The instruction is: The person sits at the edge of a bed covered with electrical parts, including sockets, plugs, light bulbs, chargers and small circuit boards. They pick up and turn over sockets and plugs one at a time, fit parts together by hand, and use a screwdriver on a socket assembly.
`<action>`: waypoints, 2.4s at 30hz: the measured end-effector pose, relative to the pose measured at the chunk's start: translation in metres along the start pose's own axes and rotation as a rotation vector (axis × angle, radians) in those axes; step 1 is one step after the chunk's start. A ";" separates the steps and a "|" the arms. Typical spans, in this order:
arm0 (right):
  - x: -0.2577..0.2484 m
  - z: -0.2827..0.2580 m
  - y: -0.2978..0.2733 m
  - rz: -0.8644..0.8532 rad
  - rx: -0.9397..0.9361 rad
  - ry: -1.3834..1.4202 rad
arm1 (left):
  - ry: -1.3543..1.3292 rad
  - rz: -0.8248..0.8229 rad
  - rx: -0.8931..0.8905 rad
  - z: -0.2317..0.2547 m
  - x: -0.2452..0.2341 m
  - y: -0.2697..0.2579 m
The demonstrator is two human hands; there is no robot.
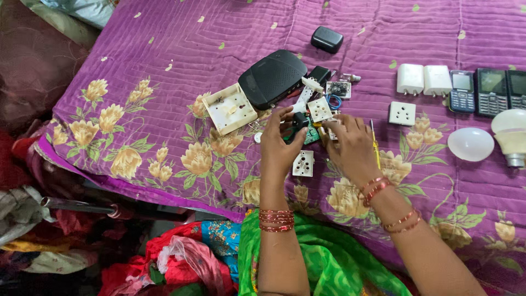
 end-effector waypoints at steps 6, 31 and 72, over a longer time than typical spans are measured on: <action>0.025 0.015 0.025 0.067 -0.078 0.039 | -0.076 0.039 -0.073 -0.013 0.020 0.000; 0.067 0.103 0.002 0.219 0.602 1.527 | 0.138 -0.286 -0.122 -0.028 0.069 -0.008; 0.099 0.053 0.105 0.099 0.059 0.219 | -0.665 0.310 -0.086 -0.053 -0.012 0.010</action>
Point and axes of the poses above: each hand's wrist, its own y-axis towards the middle knuckle, its own x-axis out of the palm, z = x × y, the point moved 4 cm from there along y, towards the middle knuckle, and after that the axes turned 13 degrees about -y, right-handed, at the moved point
